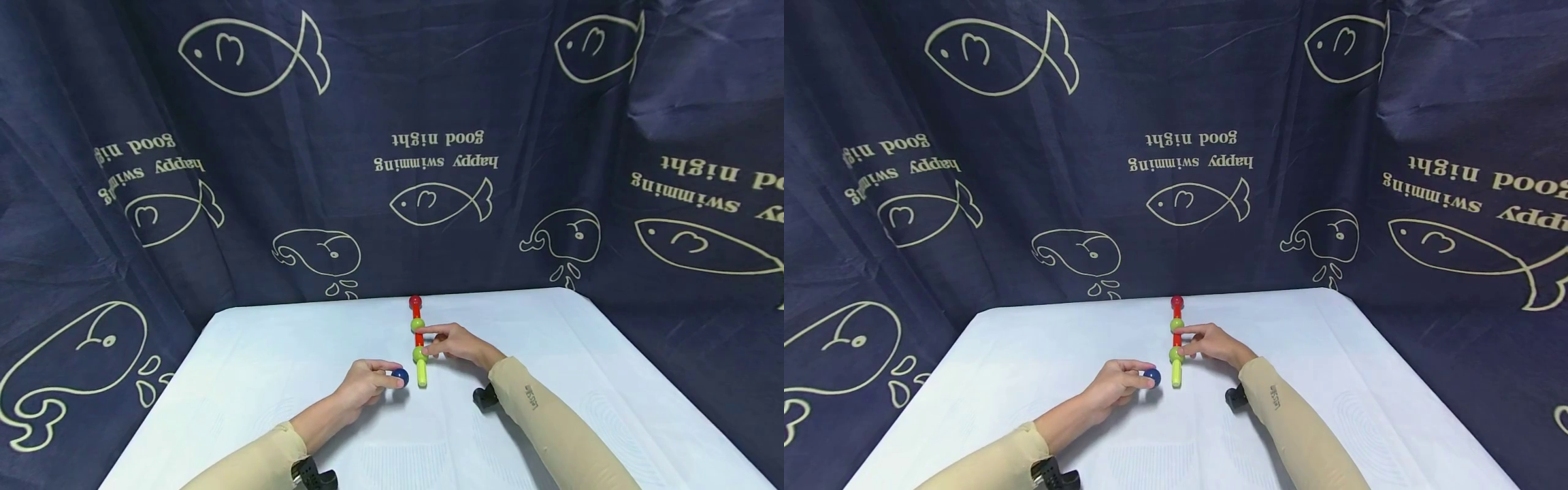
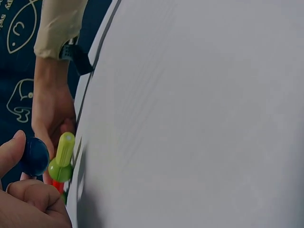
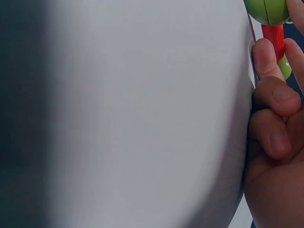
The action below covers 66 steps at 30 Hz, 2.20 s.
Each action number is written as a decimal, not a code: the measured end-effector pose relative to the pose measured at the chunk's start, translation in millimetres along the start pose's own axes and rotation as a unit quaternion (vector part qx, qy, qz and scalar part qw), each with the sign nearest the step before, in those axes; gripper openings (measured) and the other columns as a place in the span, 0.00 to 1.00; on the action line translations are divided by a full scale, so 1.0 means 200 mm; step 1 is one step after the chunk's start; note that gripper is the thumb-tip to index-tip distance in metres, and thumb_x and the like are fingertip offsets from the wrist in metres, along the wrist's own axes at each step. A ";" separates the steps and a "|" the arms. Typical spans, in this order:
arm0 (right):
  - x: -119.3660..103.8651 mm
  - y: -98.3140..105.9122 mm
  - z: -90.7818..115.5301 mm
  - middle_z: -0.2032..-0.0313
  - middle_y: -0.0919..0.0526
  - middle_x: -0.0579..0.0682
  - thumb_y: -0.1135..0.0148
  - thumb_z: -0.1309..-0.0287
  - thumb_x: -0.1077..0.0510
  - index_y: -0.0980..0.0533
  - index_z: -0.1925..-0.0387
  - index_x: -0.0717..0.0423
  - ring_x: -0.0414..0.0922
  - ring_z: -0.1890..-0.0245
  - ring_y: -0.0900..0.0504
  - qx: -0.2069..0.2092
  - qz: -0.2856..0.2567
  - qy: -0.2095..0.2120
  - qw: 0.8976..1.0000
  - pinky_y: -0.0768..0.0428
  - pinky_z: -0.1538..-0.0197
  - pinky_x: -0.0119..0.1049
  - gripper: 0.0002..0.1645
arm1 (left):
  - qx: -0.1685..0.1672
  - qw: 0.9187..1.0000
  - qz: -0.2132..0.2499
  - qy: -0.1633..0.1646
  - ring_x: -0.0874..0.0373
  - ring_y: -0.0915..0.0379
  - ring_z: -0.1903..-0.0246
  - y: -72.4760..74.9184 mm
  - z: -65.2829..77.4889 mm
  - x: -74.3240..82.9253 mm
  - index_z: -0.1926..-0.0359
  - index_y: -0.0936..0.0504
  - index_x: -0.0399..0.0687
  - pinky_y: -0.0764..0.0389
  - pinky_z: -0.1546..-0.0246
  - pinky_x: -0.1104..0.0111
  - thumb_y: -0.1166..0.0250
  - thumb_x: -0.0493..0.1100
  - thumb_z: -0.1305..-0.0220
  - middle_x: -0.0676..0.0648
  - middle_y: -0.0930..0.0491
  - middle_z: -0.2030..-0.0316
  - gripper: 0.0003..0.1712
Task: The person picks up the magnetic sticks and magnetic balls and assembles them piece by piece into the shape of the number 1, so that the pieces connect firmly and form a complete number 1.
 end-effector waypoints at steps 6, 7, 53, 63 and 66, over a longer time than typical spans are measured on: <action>0.01 0.00 -0.01 0.80 0.29 0.46 0.24 0.47 0.48 0.22 0.36 0.42 0.43 0.82 0.37 0.002 -0.001 -0.004 1.000 0.37 0.73 0.32 0.35 | -0.004 1.000 0.010 0.006 0.67 0.52 0.89 -0.05 0.00 -0.02 0.45 0.18 0.30 0.48 0.87 0.75 0.25 0.35 0.49 0.59 0.38 0.87 0.28; 0.01 0.00 -0.01 0.81 0.30 0.46 0.24 0.47 0.49 0.22 0.36 0.42 0.43 0.82 0.37 0.003 -0.001 -0.003 1.000 0.37 0.73 0.32 0.35 | -0.005 1.000 0.008 0.008 0.67 0.52 0.89 -0.05 0.00 -0.03 0.46 0.18 0.31 0.48 0.87 0.75 0.24 0.35 0.49 0.59 0.38 0.87 0.28; 0.01 0.01 0.01 0.77 0.23 0.47 0.25 0.45 0.48 0.23 0.35 0.43 0.43 0.82 0.37 -0.003 -0.007 0.014 1.000 0.36 0.73 0.32 0.35 | 0.084 0.984 -0.148 0.059 0.66 0.50 0.89 -0.15 0.00 -0.06 0.62 0.12 0.43 0.45 0.87 0.73 0.20 0.39 0.54 0.54 0.19 0.79 0.15; 0.01 0.01 0.00 0.78 0.23 0.48 0.24 0.47 0.49 0.22 0.36 0.43 0.42 0.83 0.39 0.000 -0.018 0.009 1.000 0.37 0.74 0.32 0.35 | 0.088 0.983 -0.152 0.053 0.66 0.50 0.90 -0.17 0.00 -0.06 0.64 0.12 0.43 0.46 0.88 0.73 0.20 0.40 0.54 0.58 0.36 0.88 0.15; 0.01 0.01 -0.01 0.78 0.24 0.48 0.24 0.47 0.48 0.22 0.36 0.42 0.43 0.82 0.38 0.002 -0.016 0.003 1.000 0.37 0.74 0.32 0.35 | 0.092 0.981 -0.161 0.050 0.65 0.50 0.89 -0.16 0.00 -0.06 0.64 0.13 0.43 0.45 0.87 0.73 0.19 0.41 0.54 0.58 0.35 0.87 0.15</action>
Point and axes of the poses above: each hand's wrist, its own z-axis away from the middle knuckle, its own y-axis out of the back of the hand, x = y × z, the point moved 7 cm from there along -z, towards the middle knuckle
